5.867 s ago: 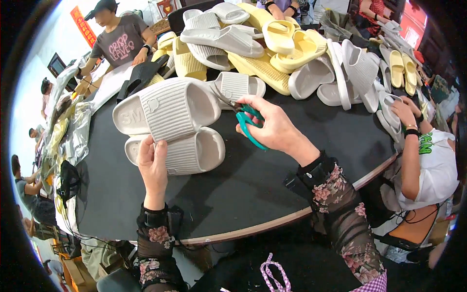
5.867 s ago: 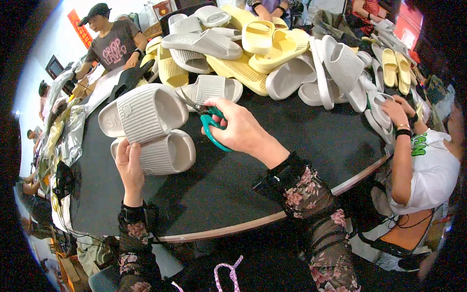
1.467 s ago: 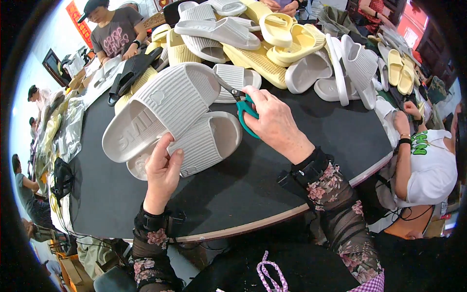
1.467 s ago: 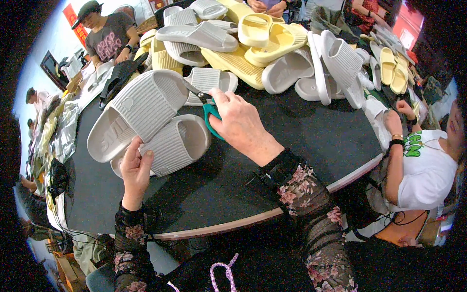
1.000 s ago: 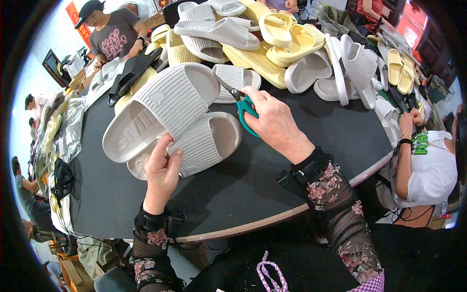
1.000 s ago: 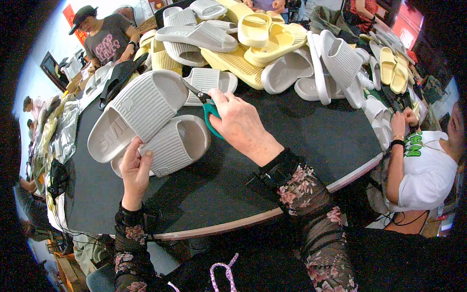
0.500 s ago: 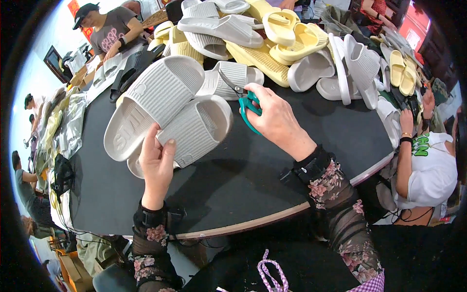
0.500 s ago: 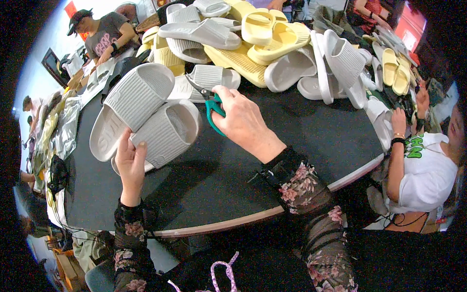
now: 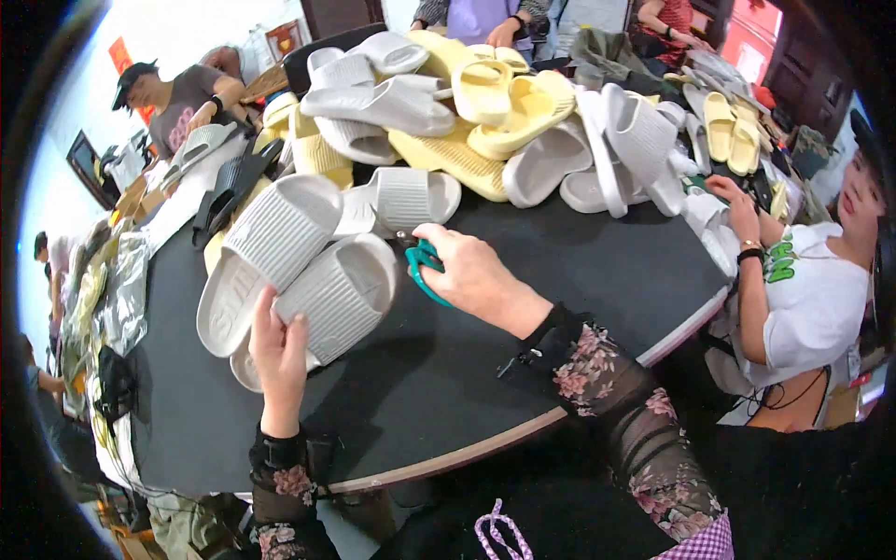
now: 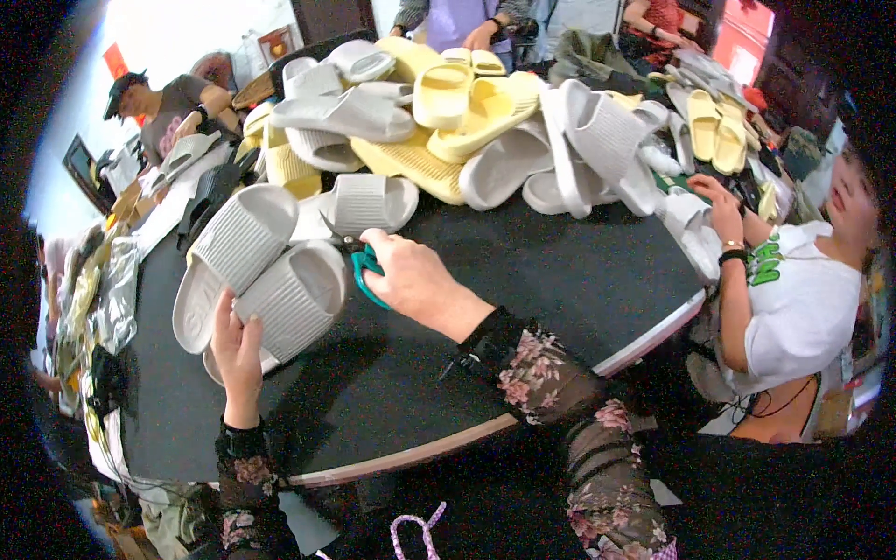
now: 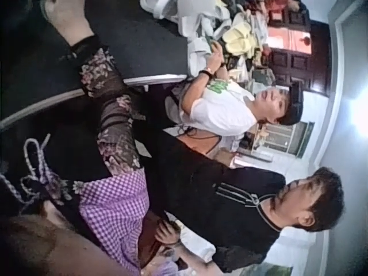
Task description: Trimming excess thread and material from manufactured slide sandals using a small hand tool.
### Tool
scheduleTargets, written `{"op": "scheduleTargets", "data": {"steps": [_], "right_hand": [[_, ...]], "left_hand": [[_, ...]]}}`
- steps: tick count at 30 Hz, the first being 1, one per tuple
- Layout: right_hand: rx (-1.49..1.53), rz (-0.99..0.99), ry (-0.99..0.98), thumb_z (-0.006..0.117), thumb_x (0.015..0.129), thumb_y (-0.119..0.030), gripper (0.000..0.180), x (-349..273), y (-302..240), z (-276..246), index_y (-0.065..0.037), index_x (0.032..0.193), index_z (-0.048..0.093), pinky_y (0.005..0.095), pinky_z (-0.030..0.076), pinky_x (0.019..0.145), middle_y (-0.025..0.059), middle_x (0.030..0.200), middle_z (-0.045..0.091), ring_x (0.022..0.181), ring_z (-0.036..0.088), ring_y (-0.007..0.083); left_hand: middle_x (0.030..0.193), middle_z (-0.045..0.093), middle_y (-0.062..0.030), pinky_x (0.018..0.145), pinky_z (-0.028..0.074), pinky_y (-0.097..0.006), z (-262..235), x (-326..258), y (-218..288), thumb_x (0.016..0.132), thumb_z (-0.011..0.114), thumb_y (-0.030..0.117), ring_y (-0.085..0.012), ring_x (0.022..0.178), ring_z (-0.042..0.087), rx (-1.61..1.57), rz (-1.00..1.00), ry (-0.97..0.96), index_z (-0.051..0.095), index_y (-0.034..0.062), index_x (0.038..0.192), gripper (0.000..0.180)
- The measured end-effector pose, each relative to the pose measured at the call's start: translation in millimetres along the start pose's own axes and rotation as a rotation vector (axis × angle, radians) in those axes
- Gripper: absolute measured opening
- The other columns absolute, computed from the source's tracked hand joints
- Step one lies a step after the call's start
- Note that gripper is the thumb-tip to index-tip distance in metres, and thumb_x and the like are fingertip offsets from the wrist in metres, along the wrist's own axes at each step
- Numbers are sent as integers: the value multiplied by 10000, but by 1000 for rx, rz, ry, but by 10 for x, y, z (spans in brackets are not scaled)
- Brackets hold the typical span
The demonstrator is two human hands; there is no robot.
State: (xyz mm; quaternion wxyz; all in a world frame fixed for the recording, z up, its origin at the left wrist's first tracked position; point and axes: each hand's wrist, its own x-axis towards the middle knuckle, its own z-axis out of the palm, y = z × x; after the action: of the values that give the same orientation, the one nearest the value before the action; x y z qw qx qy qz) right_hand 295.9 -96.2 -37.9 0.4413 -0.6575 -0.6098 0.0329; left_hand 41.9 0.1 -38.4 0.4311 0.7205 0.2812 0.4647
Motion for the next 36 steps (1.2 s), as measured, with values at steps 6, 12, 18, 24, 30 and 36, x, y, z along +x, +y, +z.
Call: {"op": "scheduleTargets", "data": {"steps": [6, 12, 18, 24, 30, 36], "right_hand": [[120, 129, 61, 641, 797, -166, 321, 18, 245, 74, 2, 1058, 558, 377, 504, 691, 215, 861, 644, 802, 649, 338], [144, 179, -126, 608, 759, -197, 355, -33, 192, 131, 19, 1035, 551, 471, 489, 748, 264, 881, 622, 850, 609, 407], [-62, 24, -388, 625, 762, -174, 301, -112, 162, 101, 38, 963, 551, 450, 506, 725, 232, 859, 633, 804, 622, 395], [-68, -225, -338, 603, 758, -182, 207, -188, 90, 250, 8, 841, 600, 434, 500, 720, 213, 822, 627, 800, 626, 362], [3, -295, -454, 618, 756, -136, 381, -165, 82, 236, -39, 1117, 542, 353, 481, 823, 137, 1020, 626, 958, 610, 283], [9, -343, -364, 627, 740, -123, 347, -292, 234, 188, -51, 1074, 568, 347, 487, 819, 136, 992, 636, 935, 618, 290]], "left_hand": [[1234, 502, -181, 878, 389, -242, 68, 138, 70, 888, 471, -31, -145, 1012, 524, -208, 7, 40, 253, -57, 1387, 545], [1155, 556, -176, 747, 407, -216, 157, 200, 492, 876, 456, -24, -121, 928, 544, -270, -85, 54, 259, -53, 1381, 542], [913, 564, -44, 592, 345, -183, 586, 477, 887, 842, 483, -9, -42, 709, 467, -240, -69, -77, 321, -39, 1361, 545], [800, 523, 5, 613, 376, -229, 1348, 956, 1108, 831, 575, 151, -72, 690, 447, -337, -35, -310, 339, 4, 1367, 604], [824, 615, -166, 474, 487, -284, 2412, 1287, 1054, 871, 565, 202, -186, 570, 594, -233, -67, -481, 282, -12, 1365, 608], [726, 630, -162, 529, 486, -307, 2472, 1081, 685, 821, 566, 150, -186, 570, 610, 154, 143, -469, 341, -50, 1320, 583]]}}
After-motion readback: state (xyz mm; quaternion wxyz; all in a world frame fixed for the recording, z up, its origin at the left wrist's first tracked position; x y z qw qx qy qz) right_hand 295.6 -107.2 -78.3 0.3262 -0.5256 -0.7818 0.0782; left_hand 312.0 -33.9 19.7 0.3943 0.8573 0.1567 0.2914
